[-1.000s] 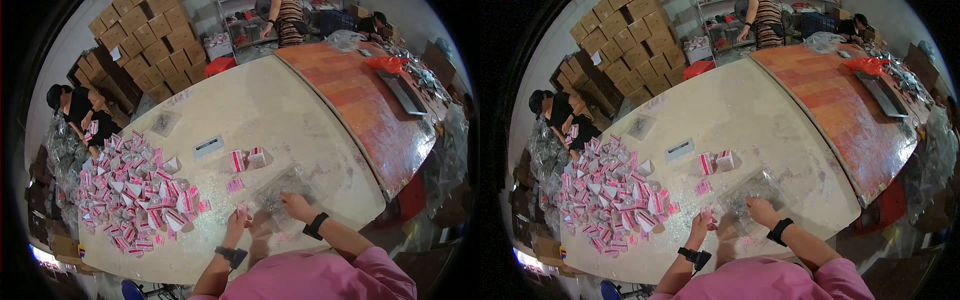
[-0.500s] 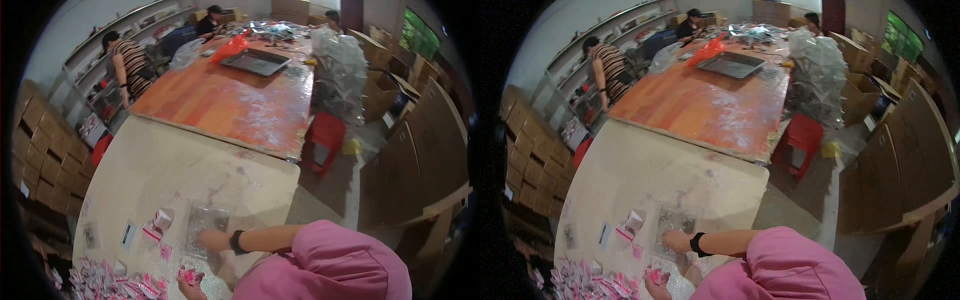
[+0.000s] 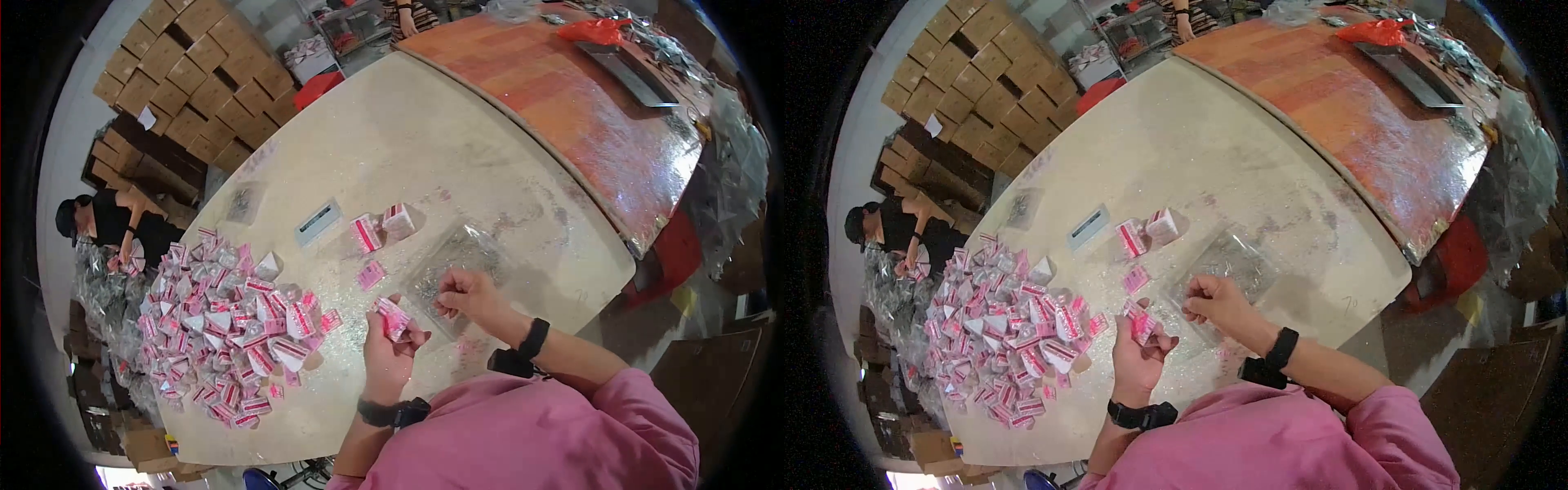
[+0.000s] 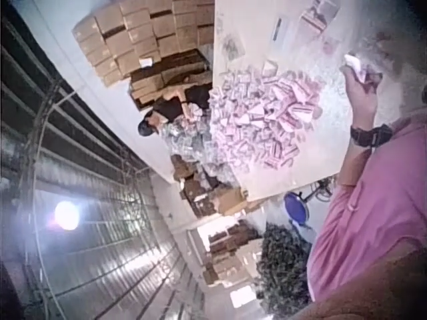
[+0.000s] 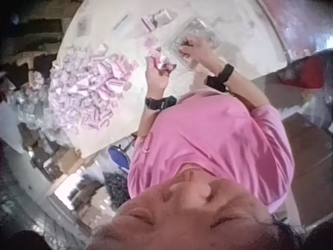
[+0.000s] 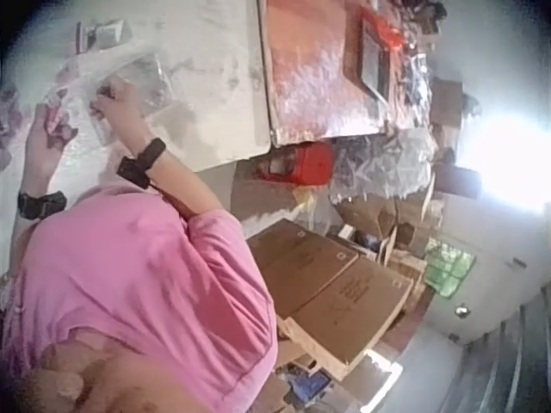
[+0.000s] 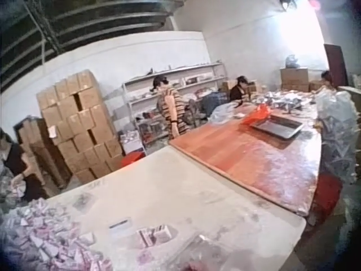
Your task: Packaging small triangular items into plastic bags and boxes.
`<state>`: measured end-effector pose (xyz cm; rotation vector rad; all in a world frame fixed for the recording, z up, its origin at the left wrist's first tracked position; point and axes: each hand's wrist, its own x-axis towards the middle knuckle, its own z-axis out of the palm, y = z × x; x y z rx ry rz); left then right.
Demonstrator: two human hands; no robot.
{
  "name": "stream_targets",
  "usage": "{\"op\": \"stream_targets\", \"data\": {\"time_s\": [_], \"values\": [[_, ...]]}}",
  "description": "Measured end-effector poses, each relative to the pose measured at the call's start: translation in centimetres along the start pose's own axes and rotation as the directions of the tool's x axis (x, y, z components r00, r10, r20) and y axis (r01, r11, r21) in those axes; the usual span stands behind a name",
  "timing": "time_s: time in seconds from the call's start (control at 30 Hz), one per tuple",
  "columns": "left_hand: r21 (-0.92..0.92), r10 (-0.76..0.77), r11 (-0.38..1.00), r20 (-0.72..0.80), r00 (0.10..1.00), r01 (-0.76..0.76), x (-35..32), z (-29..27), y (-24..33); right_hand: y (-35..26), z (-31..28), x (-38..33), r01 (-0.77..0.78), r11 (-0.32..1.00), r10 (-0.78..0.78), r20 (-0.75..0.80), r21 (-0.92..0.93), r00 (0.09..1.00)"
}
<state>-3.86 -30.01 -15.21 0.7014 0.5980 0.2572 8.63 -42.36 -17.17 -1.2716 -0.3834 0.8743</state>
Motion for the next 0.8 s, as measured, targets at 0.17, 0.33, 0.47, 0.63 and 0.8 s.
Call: {"op": "stream_targets", "data": {"time_s": [0.17,0.33,0.47,0.63,0.8], "values": [[-0.041,-0.010,0.999,-0.003,1.000,0.010,0.0,-0.2,-0.3,0.2,1.1,-0.6,0.017,0.998,-0.016,0.025,-0.056,1.000],[-0.040,0.016,0.999,0.001,1.000,-0.016,0.1,-0.2,-0.6,1.2,0.9,-0.3,0.001,0.999,-0.004,0.068,0.036,0.998],[-0.064,0.018,0.998,-0.018,1.000,-0.019,0.2,-0.7,-0.8,1.5,1.3,-0.3,0.011,1.000,-0.013,0.085,0.028,0.996],[-0.112,-0.006,0.994,-0.014,1.000,0.005,0.5,-1.1,-1.5,2.0,2.0,-0.3,0.023,0.995,-0.036,0.126,0.099,0.991],[-0.253,-0.167,0.952,0.039,0.985,0.172,0.9,-1.1,-2.0,1.9,1.9,0.0,-0.034,0.935,-0.027,0.166,0.353,0.986]]}}
